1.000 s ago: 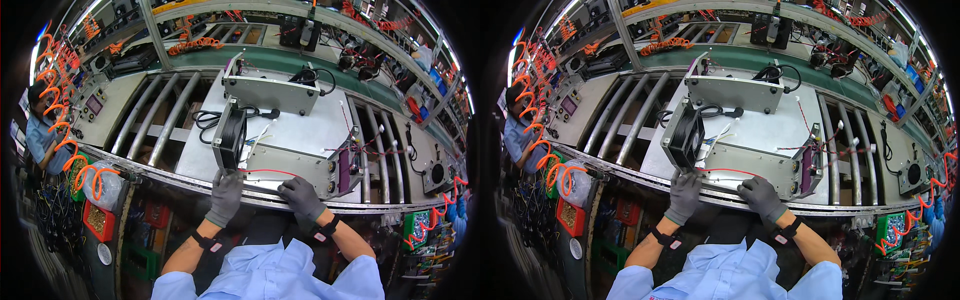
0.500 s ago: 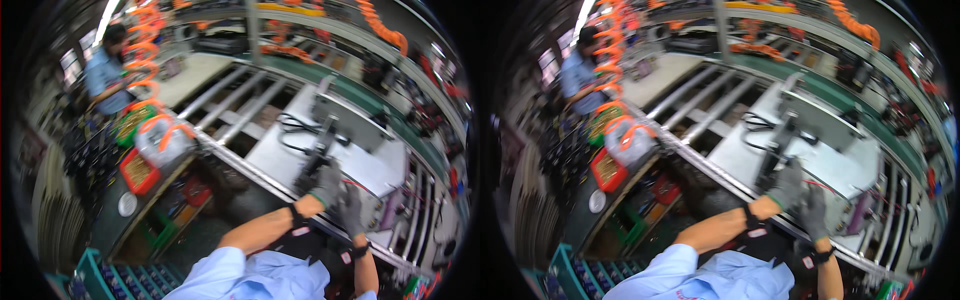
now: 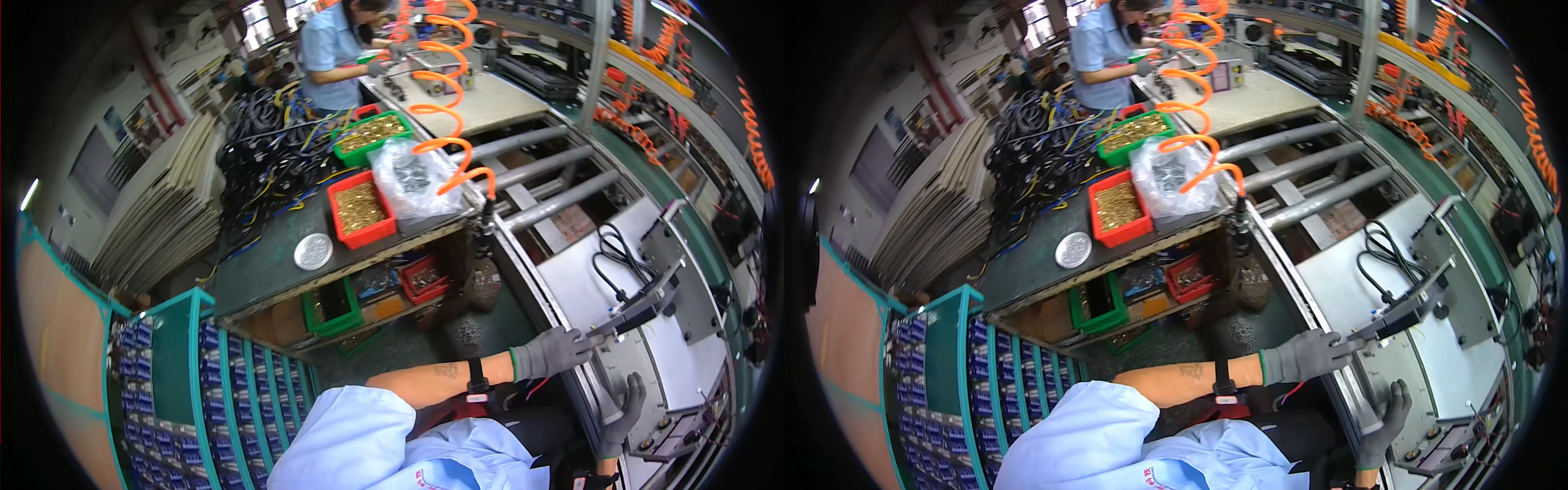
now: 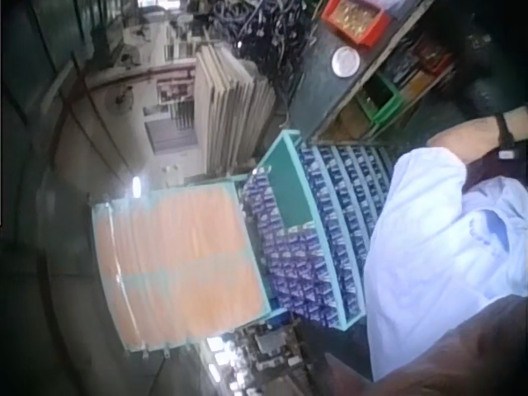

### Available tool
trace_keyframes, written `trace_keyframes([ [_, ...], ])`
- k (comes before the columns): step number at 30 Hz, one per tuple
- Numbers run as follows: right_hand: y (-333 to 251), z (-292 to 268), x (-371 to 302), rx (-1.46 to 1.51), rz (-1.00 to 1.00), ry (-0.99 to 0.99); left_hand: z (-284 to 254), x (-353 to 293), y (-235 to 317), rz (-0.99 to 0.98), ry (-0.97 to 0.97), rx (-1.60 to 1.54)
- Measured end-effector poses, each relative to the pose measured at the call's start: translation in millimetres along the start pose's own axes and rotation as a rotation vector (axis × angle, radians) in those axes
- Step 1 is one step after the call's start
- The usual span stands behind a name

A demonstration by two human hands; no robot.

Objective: Assembling the internal components and circuitry into a metal chassis on a factory assembly line.

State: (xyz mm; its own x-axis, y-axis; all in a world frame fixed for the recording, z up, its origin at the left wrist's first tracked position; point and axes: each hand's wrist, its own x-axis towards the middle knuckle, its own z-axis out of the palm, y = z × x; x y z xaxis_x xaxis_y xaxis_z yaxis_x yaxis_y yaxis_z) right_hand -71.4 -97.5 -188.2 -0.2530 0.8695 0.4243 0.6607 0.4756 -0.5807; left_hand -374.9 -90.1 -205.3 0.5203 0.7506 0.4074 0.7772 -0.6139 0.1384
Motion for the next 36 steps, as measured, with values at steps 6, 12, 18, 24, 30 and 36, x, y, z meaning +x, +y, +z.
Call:
trace_keyframes([
  [6, -27.1, 24.7, 47.0, -0.195, -0.245, -0.032, -41.1, -112.1, -9.4, -0.187, 0.13, 0.184],
  [12, -56.0, 74.3, 37.2, -0.441, -0.413, -0.089, -197.0, -333.3, -8.9, -0.797, 0.316, 0.638],
  [18, -55.7, 65.5, 34.7, -0.297, -0.388, -0.137, -363.5, -566.7, 160.1, -2.341, -0.438, 1.11],
  [24, -45.7, 65.7, 23.7, 0.022, -0.291, -0.147, -402.9, -646.4, 295.0, -2.456, -0.496, 0.617],
  [30, -45.8, 59.9, 27.0, -0.211, -0.376, 0.023, -402.7, -637.1, 261.6, -2.378, -0.436, 0.612],
  [36, -45.5, 54.2, 31.7, -0.053, -0.289, 0.055, -416.0, -581.3, 202.6, -2.321, -0.513, 0.653],
])
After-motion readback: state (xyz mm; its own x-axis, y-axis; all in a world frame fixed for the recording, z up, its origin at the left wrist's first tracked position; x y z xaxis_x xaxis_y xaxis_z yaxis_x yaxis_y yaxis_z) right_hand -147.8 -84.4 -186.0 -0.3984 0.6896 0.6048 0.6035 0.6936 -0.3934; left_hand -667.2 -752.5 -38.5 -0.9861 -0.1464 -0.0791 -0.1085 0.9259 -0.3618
